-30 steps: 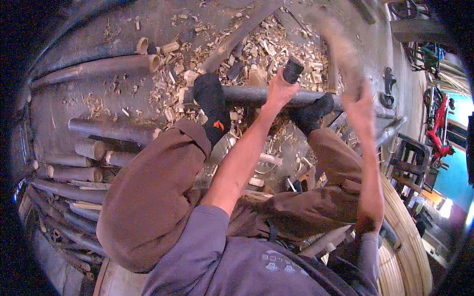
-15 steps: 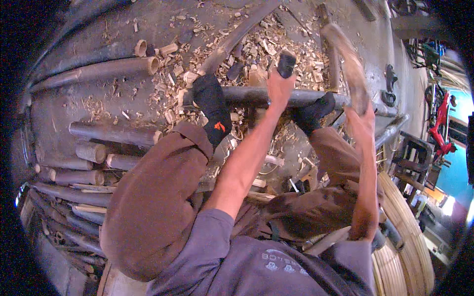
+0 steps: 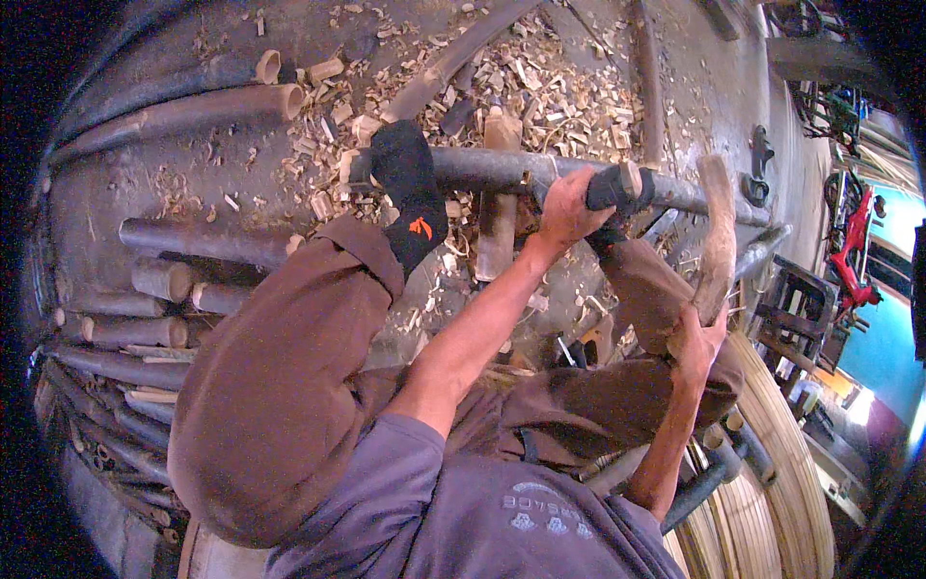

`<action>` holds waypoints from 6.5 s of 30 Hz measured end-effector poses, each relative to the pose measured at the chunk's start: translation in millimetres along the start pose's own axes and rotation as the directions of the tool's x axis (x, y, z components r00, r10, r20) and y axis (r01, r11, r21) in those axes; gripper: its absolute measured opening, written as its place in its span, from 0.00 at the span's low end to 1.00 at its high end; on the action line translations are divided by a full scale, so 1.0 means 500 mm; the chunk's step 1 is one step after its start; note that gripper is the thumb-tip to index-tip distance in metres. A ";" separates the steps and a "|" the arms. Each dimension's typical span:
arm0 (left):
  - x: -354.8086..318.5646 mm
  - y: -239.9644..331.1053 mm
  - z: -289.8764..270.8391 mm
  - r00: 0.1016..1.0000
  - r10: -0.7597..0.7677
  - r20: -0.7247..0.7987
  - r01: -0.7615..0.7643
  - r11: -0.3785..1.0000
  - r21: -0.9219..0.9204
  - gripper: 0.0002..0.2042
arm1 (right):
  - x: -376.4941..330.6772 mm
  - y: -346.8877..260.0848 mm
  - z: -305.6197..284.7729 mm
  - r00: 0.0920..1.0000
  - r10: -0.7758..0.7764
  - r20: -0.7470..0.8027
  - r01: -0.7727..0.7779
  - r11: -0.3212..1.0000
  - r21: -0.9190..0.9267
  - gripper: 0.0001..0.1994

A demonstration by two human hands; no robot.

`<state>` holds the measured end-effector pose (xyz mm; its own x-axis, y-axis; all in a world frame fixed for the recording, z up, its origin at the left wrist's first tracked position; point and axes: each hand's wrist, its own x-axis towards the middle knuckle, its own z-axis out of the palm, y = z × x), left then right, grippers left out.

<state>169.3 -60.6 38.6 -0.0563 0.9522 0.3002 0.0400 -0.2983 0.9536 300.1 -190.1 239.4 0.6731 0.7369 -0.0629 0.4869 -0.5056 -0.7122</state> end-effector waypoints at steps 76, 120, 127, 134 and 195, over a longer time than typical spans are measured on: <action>0.141 -0.199 -0.070 0.760 -0.612 0.219 0.649 0.735 -0.197 0.13 | 0.404 -0.279 0.373 0.654 -0.719 0.235 0.756 0.612 -0.231 0.30; 0.098 -0.066 -0.218 0.705 -0.494 0.509 -0.279 0.466 0.840 0.40 | -0.051 0.007 0.107 0.985 -0.067 0.160 -0.088 0.600 0.795 0.15; 0.111 -0.121 -0.298 0.607 -0.603 0.518 -0.176 0.534 0.827 0.39 | -0.079 0.017 0.231 0.923 0.215 0.318 -0.384 0.491 0.782 0.15; 0.039 -0.081 -0.311 0.787 -0.414 0.457 -0.367 0.281 0.887 0.41 | -0.105 0.047 0.439 0.838 0.356 0.414 -0.525 0.316 0.790 0.12; 0.169 -0.168 -0.335 0.348 -0.695 0.629 -0.199 0.601 0.774 0.50 | 0.059 0.088 0.458 0.740 -0.190 0.645 0.290 0.956 -0.052 0.21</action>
<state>-6.0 33.8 -12.6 0.5800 0.5802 -0.5719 0.8077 -0.3180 0.4965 213.9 -87.7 46.1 0.0470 0.9308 -0.3624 0.6893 -0.2928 -0.6626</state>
